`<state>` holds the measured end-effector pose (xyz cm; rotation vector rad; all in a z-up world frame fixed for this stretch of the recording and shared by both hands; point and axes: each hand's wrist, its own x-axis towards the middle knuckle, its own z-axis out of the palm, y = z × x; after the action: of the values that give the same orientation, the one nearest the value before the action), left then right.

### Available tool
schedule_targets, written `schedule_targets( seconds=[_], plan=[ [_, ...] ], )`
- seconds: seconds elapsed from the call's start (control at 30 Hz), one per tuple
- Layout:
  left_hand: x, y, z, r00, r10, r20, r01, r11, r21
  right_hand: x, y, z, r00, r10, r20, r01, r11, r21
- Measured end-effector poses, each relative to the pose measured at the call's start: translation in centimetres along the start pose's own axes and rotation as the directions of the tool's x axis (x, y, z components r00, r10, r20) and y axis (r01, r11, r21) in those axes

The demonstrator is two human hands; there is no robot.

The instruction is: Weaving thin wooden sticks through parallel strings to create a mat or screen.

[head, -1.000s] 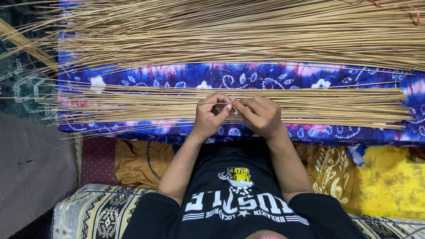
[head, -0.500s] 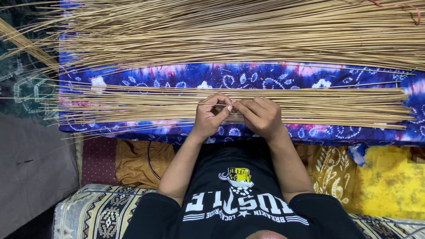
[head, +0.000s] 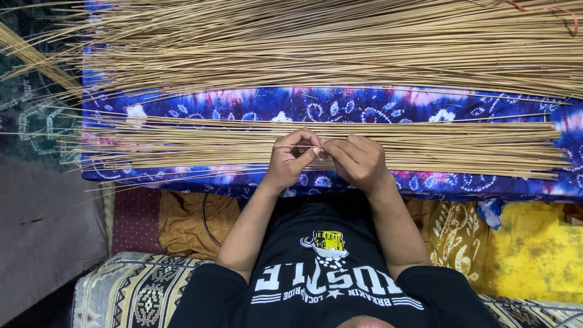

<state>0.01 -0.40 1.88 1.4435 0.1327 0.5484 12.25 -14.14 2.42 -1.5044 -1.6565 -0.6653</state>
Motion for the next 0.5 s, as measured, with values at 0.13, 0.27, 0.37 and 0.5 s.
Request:
schedule_targets(
  seconds=[0.13, 0.27, 0.37, 0.5],
  plan=[
    [0.0, 0.0, -0.1, 1.0, -0.007, 0.005, 0.007, 1.0, -0.012, 0.0, -0.1, 0.1, 1.0, 0.004, -0.012, -0.004, 1.0, -0.007],
    [-0.1, -0.8, -0.3, 1.0, 0.021, 0.013, -0.021, 1.0, -0.003, 0.3, -0.3, 0.2, 0.997, 0.014, -0.075, -0.016, 0.999, -0.03],
    [-0.3, -1.6, -0.7, 0.998, 0.058, 0.024, -0.058, 0.998, 0.024, 0.2, -0.3, 0.5, 0.994, 0.013, -0.104, -0.019, 0.998, -0.056],
    [-0.2, -1.3, -0.7, 0.994, 0.104, 0.04, -0.106, 0.992, 0.063, 0.4, -0.4, 0.3, 0.992, 0.026, -0.12, -0.033, 0.998, -0.059]
  ],
)
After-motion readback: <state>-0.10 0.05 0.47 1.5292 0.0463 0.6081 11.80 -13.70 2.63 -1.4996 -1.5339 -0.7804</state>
